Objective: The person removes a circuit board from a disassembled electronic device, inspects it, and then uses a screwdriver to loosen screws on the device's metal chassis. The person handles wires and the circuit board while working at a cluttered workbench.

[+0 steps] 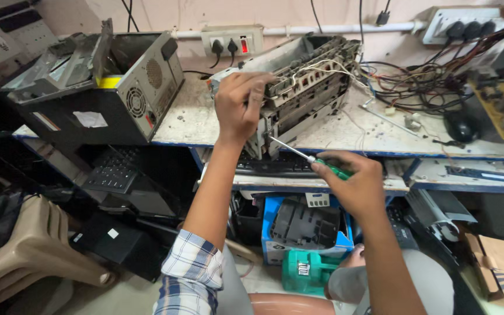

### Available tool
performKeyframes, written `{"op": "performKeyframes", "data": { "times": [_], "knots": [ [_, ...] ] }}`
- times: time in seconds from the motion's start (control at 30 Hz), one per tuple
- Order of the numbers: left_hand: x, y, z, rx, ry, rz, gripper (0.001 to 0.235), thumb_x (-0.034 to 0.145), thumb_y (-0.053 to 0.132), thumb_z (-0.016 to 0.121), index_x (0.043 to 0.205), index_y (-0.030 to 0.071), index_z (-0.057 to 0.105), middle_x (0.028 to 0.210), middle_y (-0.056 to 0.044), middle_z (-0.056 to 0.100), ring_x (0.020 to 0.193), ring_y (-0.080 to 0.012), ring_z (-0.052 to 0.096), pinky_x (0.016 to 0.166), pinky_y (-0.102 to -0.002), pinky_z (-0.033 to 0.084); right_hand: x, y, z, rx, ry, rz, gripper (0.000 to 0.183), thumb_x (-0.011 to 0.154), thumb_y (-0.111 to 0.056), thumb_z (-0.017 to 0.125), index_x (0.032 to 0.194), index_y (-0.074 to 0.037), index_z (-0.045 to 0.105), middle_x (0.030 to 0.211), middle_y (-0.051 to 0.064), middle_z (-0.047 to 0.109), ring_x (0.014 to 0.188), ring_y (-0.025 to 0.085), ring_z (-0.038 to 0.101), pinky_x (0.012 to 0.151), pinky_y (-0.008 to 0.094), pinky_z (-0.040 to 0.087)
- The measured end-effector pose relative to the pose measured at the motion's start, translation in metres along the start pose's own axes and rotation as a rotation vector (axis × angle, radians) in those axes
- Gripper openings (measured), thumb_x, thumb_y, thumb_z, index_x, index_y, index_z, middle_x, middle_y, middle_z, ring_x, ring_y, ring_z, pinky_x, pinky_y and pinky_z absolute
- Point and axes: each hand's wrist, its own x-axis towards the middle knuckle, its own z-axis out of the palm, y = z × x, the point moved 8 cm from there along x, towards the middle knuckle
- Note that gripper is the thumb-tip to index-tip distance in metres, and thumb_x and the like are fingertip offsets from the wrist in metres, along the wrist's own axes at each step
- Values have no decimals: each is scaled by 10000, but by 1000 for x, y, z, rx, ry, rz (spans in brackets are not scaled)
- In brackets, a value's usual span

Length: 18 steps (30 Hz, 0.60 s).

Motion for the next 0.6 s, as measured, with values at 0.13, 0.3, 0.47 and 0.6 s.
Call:
{"op": "performKeyframes", "data": {
  "times": [0.13, 0.3, 0.47, 0.6],
  "knots": [
    [1, 6, -1, -2, 57, -21, 381, 1057, 294, 473, 992, 120, 806, 1039, -55, 787, 1011, -270, 699, 965, -375, 482, 1, -4, -3, -72, 13, -11, 305, 792, -282, 853, 1019, -83, 804, 770, 92, 769, 647, 136, 681, 639, 288, 535],
    [0, 7, 0, -4, 70, -24, 396, 1061, 283, 445, 975, 121, 797, 1031, -50, 787, 993, -280, 693, 968, -375, 485, 0, -10, -5, -46, 27, -58, 285, 794, -271, 844, 999, -78, 801, 762, 87, 765, 650, 129, 699, 647, 283, 542],
    [1, 8, -1, -4, 93, -6, 405, 1053, 275, 438, 986, 125, 807, 1024, -53, 789, 972, -277, 685, 955, -372, 474, 1, -12, -6, -31, 47, -106, 285, 791, -269, 846, 986, -67, 798, 781, 87, 770, 650, 131, 704, 644, 286, 545],
    [-1, 8, -1, -3, 102, -5, 399, 1046, 258, 439, 982, 128, 811, 1020, -52, 790, 960, -276, 678, 945, -369, 471, 0, -9, -7, -45, 40, -78, 290, 783, -267, 848, 988, -68, 801, 772, 92, 771, 638, 141, 702, 634, 290, 542]
  ]
}}
